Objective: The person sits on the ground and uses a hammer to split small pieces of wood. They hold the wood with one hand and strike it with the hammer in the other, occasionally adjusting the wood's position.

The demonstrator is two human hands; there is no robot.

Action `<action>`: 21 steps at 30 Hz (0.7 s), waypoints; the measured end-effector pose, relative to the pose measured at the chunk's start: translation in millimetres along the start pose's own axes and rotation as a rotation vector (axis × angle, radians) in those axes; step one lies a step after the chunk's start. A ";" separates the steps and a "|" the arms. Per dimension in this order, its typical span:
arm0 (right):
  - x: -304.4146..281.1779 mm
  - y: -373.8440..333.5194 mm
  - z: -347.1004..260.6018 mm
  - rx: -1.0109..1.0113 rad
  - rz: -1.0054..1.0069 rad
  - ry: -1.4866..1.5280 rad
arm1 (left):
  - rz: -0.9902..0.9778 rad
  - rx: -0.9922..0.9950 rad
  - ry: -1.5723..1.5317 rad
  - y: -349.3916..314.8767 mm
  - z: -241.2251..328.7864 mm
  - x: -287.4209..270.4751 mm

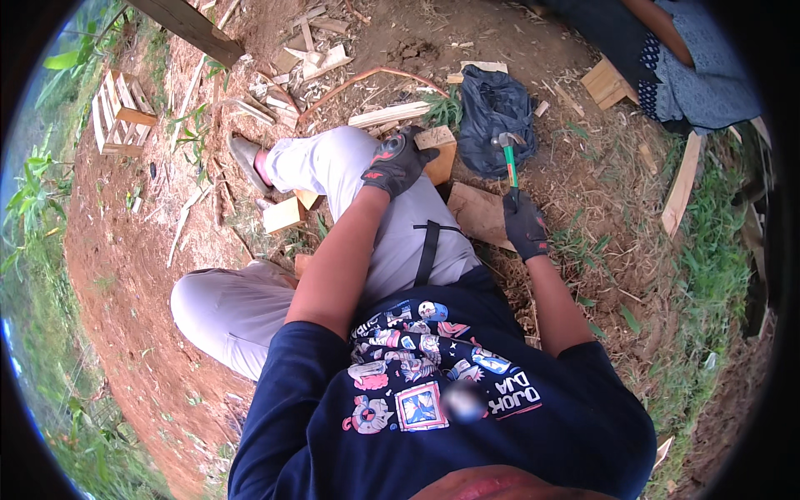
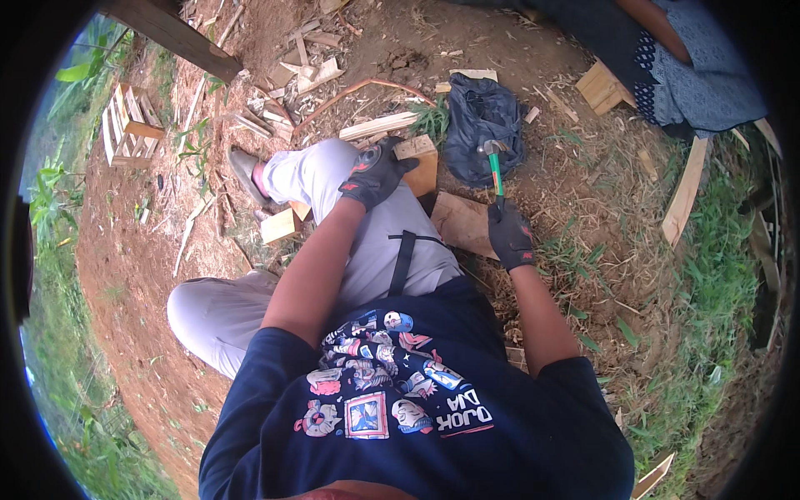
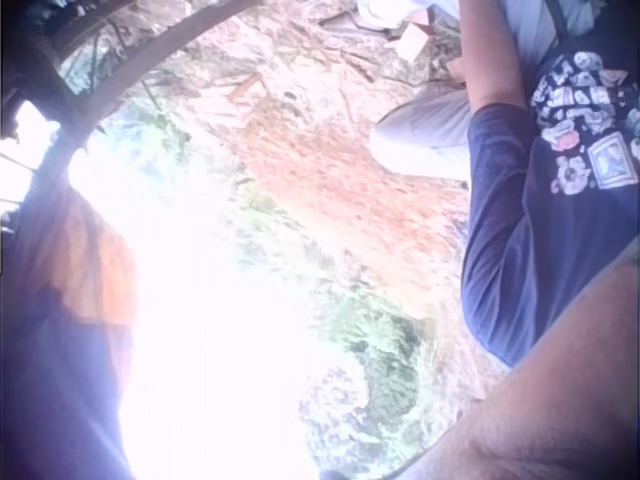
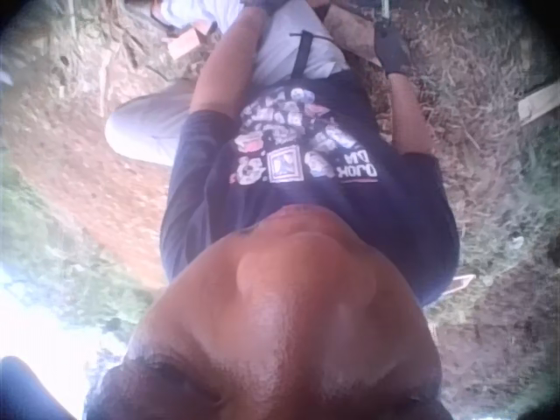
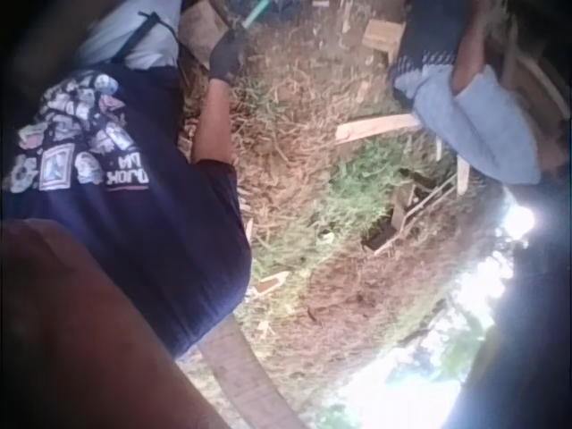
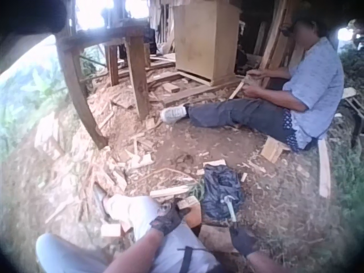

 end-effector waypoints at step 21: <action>2.8 -2.9 4.5 -0.042 0.057 0.068 | 0.261 -0.084 -0.906 12.5 -52.7 -12.6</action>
Point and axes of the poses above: each hand's wrist, its own y-axis towards the middle knuckle, its own x-axis out of the palm, z = x × y, the point moved 2 cm from there along y, towards the middle knuckle, and after that the axes turned 13 degrees about -z, right-handed, at the moved point
